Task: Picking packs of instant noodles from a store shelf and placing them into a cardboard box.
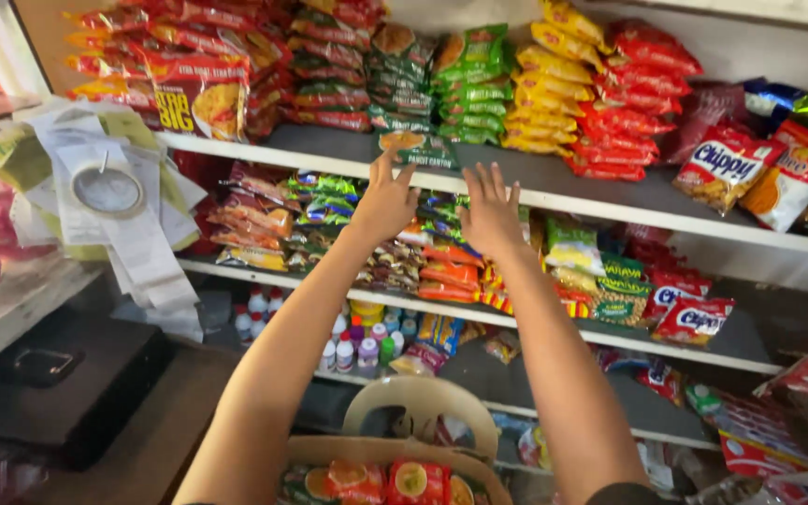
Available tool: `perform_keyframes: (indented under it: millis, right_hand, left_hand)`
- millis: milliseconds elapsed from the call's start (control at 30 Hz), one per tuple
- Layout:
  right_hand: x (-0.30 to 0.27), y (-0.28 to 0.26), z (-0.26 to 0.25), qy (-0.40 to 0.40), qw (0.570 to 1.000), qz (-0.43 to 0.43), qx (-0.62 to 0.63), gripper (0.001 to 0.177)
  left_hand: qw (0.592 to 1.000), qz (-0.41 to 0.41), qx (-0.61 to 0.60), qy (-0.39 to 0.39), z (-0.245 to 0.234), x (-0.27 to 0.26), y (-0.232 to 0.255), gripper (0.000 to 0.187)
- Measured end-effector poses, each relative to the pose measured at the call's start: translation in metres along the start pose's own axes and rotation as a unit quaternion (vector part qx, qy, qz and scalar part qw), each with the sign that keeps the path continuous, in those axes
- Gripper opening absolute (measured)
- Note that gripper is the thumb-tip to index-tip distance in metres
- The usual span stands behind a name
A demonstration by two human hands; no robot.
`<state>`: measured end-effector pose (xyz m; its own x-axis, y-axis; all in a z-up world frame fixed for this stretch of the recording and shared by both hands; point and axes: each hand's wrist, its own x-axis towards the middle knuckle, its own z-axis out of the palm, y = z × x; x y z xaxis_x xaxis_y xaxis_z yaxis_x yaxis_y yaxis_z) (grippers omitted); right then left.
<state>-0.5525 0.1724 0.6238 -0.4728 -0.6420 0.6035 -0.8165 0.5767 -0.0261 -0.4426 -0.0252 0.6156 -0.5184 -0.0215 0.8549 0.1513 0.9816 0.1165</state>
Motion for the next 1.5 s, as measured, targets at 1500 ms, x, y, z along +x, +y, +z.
perform_keyframes:
  millis: [1500]
  right_hand:
    - [0.037,0.041,0.033,-0.132,0.979,0.127,0.087,0.061]
  left_hand:
    - [0.993,-0.033,0.019,-0.111,0.050,0.052,-0.084,0.030]
